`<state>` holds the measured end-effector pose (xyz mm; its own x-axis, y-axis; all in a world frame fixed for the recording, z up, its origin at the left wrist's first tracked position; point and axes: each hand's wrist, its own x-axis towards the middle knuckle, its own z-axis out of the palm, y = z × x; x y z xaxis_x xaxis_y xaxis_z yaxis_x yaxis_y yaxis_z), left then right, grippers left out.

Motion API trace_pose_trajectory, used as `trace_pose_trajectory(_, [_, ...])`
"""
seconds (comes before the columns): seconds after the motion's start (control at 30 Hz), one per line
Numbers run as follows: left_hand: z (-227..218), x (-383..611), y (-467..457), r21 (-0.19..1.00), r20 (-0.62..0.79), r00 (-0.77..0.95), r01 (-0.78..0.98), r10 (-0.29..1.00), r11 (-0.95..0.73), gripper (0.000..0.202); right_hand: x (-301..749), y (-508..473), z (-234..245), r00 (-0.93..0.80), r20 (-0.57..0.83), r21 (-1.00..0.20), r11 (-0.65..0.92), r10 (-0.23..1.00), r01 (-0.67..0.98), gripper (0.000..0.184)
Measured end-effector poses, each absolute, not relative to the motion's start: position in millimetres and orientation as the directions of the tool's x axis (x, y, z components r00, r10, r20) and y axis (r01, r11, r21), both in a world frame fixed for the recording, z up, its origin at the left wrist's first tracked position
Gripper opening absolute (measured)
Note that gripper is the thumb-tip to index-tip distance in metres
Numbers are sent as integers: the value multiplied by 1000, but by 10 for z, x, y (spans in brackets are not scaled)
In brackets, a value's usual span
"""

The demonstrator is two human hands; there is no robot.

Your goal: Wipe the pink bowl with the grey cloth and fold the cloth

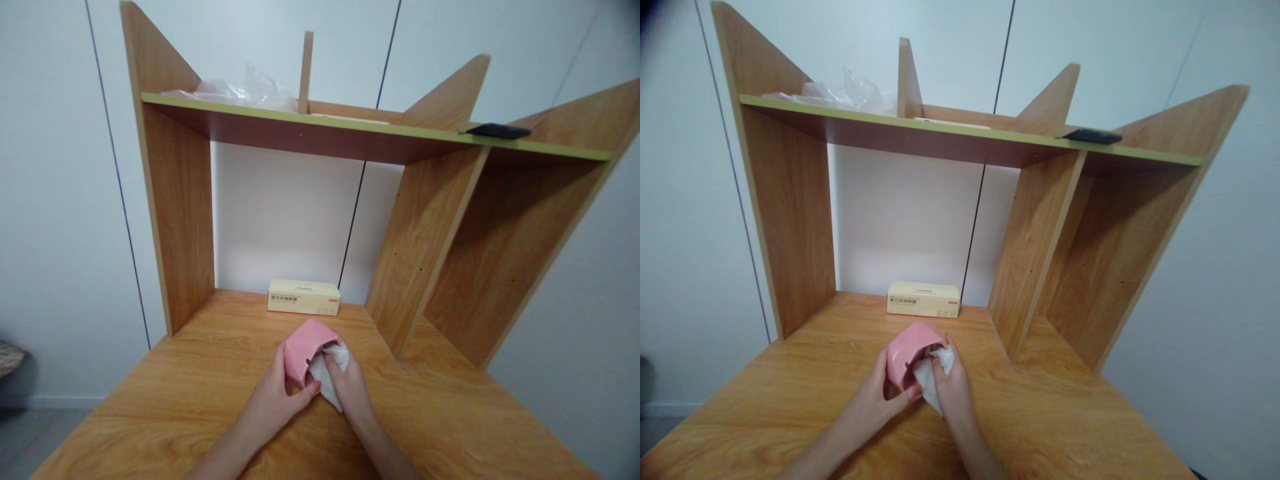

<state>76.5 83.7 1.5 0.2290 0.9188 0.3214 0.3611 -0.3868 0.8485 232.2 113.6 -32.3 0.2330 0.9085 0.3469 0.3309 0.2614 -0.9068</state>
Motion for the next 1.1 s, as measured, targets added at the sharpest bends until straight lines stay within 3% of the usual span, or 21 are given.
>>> trace_pose_trajectory(0.13, [37,785,840,848,264,160,432,951,-308,60,2330,1108,-248,263,377,-864,235,888,445,51])
trace_pose_trajectory(0.33, [78,770,832,792,232,110,555,966,-254,63,2410,1021,-122,249,434,-676,130,866,726,56])
trace_pose_trajectory(0.57, [26,782,850,750,282,130,587,950,-303,59,2394,1115,-212,261,348,-686,55,900,726,62])
trace_pose_trajectory(0.8, [-25,811,810,695,294,152,644,944,-320,59,2428,994,-31,223,400,-506,11,889,862,57])
trace_pose_trajectory(0.97, [-54,818,832,662,312,153,673,937,-331,57,2433,1035,-75,203,332,-555,17,921,832,61])
trace_pose_trajectory(1.1, [-46,815,852,650,305,152,688,940,-323,54,2440,1005,-56,175,436,-473,60,883,879,58])
